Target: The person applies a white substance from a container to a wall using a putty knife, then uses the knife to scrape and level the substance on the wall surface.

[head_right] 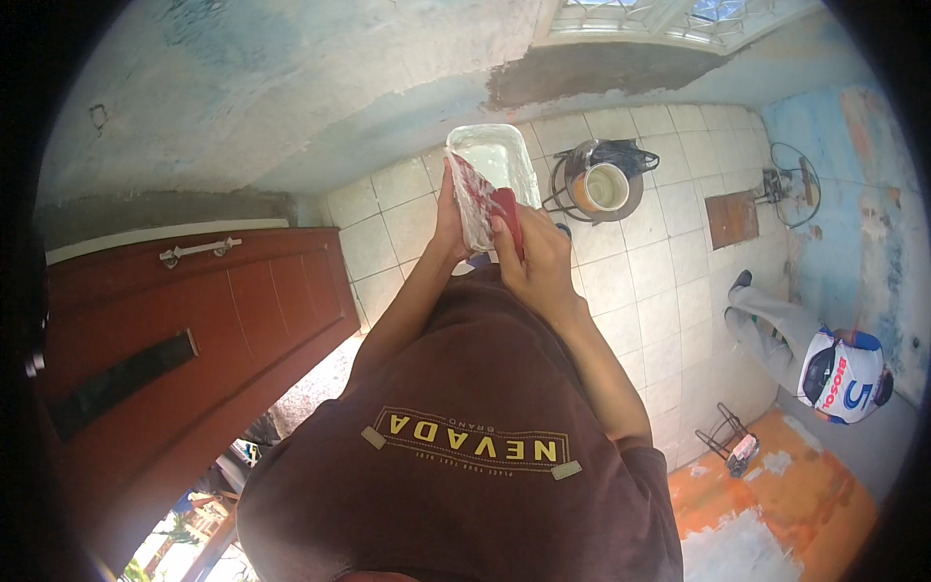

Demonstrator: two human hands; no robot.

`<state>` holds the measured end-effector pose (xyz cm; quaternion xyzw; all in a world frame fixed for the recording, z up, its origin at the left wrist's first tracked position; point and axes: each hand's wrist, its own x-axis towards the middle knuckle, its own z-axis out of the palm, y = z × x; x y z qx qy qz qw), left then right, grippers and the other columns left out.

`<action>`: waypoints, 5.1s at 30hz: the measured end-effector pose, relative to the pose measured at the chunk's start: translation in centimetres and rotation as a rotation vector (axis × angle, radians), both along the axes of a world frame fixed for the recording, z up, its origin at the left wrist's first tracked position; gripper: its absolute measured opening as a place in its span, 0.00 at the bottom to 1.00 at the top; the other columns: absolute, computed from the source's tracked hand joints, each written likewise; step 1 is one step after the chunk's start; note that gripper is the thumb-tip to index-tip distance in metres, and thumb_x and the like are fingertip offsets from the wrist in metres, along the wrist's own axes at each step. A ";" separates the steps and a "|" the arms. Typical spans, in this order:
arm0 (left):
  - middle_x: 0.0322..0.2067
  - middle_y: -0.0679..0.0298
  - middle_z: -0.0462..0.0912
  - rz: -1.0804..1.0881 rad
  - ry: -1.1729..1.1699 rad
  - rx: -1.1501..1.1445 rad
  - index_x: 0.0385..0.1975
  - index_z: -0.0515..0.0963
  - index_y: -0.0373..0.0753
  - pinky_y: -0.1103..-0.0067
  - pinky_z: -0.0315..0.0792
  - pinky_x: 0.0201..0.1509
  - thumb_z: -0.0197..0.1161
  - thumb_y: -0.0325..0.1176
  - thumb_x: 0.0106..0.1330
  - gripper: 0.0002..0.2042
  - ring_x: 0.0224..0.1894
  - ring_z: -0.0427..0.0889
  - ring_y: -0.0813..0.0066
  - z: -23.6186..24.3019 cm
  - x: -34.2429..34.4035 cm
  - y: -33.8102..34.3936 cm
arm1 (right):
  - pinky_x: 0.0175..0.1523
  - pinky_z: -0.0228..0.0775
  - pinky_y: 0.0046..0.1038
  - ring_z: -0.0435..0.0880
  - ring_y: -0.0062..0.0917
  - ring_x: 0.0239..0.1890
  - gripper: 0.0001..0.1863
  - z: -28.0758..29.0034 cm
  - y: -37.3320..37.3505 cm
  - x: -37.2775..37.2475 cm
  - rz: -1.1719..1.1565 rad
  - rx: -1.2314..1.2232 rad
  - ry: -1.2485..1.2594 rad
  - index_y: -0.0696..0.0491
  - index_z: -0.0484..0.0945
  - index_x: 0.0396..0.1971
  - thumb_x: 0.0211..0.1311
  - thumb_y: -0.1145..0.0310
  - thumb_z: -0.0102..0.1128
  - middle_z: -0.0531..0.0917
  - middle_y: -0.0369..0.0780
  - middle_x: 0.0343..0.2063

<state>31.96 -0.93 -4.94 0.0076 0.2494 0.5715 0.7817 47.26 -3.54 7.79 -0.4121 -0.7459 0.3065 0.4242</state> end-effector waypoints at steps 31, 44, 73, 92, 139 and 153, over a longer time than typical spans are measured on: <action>0.71 0.53 0.72 0.086 0.002 0.212 0.78 0.62 0.43 0.58 0.70 0.76 0.29 0.70 0.80 0.41 0.70 0.76 0.55 0.0 0.4 -0.2 | 0.33 0.69 0.40 0.81 0.41 0.25 0.06 -2.7 1.9 -0.9 -0.176 0.062 -0.158 0.60 0.83 0.43 0.71 0.75 0.64 0.83 0.47 0.24; 0.71 0.55 0.73 0.138 0.054 0.192 0.77 0.62 0.41 0.60 0.70 0.76 0.30 0.70 0.80 0.42 0.70 0.76 0.56 -0.7 1.2 -0.2 | 0.39 0.70 0.44 0.82 0.46 0.29 0.09 -4.5 3.7 -1.3 -0.111 0.140 -0.260 0.60 0.82 0.46 0.70 0.74 0.62 0.83 0.50 0.27; 0.68 0.56 0.76 0.309 -0.071 0.194 0.76 0.65 0.42 0.60 0.73 0.73 0.34 0.69 0.80 0.40 0.68 0.78 0.58 0.5 1.6 -0.9 | 0.33 0.71 0.35 0.81 0.38 0.25 0.07 -3.4 1.7 -0.4 -0.099 0.037 -0.163 0.60 0.83 0.46 0.75 0.74 0.60 0.82 0.47 0.27; 0.68 0.53 0.75 0.217 -0.060 0.229 0.76 0.62 0.41 0.56 0.75 0.71 0.36 0.72 0.78 0.43 0.67 0.79 0.55 -0.2 0.5 -2.0 | 0.38 0.69 0.37 0.78 0.39 0.25 0.05 3.3 -0.1 0.4 -0.146 0.193 -0.195 0.62 0.83 0.43 0.70 0.78 0.63 0.78 0.44 0.22; 0.67 0.52 0.77 0.216 -0.102 0.218 0.76 0.63 0.39 0.55 0.73 0.73 0.34 0.71 0.79 0.42 0.67 0.79 0.52 0.9 1.7 -2.5 | 0.34 0.69 0.38 0.78 0.40 0.27 0.03 -0.4 -1.1 0.3 -0.178 0.132 -0.128 0.62 0.82 0.40 0.70 0.80 0.63 0.79 0.47 0.27; 0.68 0.52 0.76 0.227 -0.083 0.217 0.76 0.62 0.40 0.57 0.75 0.71 0.37 0.72 0.78 0.43 0.66 0.81 0.55 1.8 0.7 -3.8 | 0.33 0.72 0.33 0.81 0.37 0.28 0.06 1.1 -2.4 -0.4 -0.165 0.040 -0.146 0.63 0.82 0.43 0.72 0.77 0.63 0.83 0.47 0.29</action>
